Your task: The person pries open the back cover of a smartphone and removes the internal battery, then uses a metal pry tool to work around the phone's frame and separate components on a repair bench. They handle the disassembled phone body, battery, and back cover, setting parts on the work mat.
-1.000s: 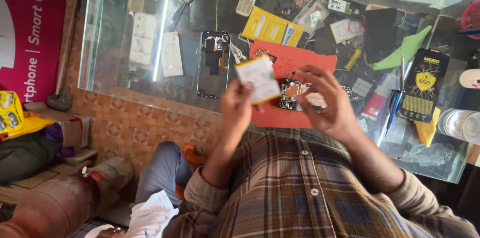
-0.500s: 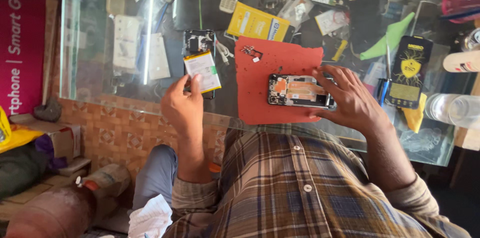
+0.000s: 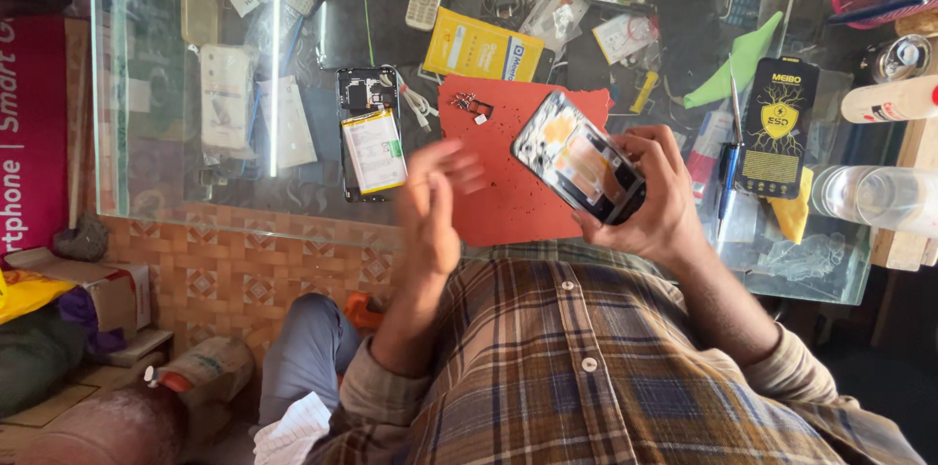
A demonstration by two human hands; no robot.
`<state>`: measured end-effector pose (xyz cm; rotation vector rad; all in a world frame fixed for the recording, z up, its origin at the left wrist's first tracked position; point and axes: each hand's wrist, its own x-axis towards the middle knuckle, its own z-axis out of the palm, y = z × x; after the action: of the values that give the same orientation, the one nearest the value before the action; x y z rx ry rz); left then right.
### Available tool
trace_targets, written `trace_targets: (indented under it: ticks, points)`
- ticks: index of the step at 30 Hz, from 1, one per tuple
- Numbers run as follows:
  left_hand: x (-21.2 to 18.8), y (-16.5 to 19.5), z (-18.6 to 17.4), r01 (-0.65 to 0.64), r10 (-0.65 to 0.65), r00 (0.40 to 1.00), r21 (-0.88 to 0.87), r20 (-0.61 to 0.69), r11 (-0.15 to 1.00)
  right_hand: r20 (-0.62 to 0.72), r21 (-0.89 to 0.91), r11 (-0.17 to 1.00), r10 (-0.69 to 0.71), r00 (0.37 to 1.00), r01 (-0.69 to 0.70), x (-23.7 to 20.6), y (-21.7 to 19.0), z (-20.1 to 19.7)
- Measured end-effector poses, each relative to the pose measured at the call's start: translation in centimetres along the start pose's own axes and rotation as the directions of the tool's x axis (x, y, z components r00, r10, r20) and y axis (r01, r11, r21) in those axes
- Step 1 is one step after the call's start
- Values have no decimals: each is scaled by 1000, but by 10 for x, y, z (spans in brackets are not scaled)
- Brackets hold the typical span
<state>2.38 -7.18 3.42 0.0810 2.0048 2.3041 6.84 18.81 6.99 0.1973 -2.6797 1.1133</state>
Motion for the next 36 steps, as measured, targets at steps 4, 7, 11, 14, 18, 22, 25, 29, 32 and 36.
trace_targets:
  ticks: [4, 7, 11, 14, 18, 22, 25, 29, 32, 36]
  points:
    - [9, -15, 56, 323, -16, 882, -579, 472, 749, -14, 242, 964, 117, 993, -111, -4, -29, 8]
    - [5, -10, 77, 529, -18, 827, -767, 562, 364, 24, 153, 987, 54, 998, -57, -5, -48, 4]
    - [11, -1, 86, 545, -64, 824, -757, 562, 361, -107, -66, 998, -32, 994, 25, -5, -63, -10]
    - [7, 6, 87, 545, -103, 806, -664, 583, 512, 146, 68, 986, 144, 979, -155, -5, -64, -14]
    - [-2, 10, 89, 522, -90, 797, -604, 598, 602, 205, 150, 978, 109, 973, -142, -4, -62, 1]
    - [-5, 8, 90, 496, -83, 821, -633, 565, 594, 229, 223, 971, 30, 973, -83, -7, -51, 6]
    - [-9, 4, 94, 480, -102, 844, -657, 526, 581, 227, 362, 916, 91, 970, -171, -12, -43, 13]
    - [-14, -1, 99, 420, -90, 879, -672, 468, 610, 51, 297, 951, 77, 996, -88, -20, -37, 31]
    - [-17, -2, 98, 440, -91, 871, -683, 483, 583, -43, 300, 954, 48, 998, -32, -25, -33, 38]
    - [-24, -2, 101, 434, -92, 880, -710, 466, 555, -179, 254, 966, -8, 984, 55, -32, -35, 42]
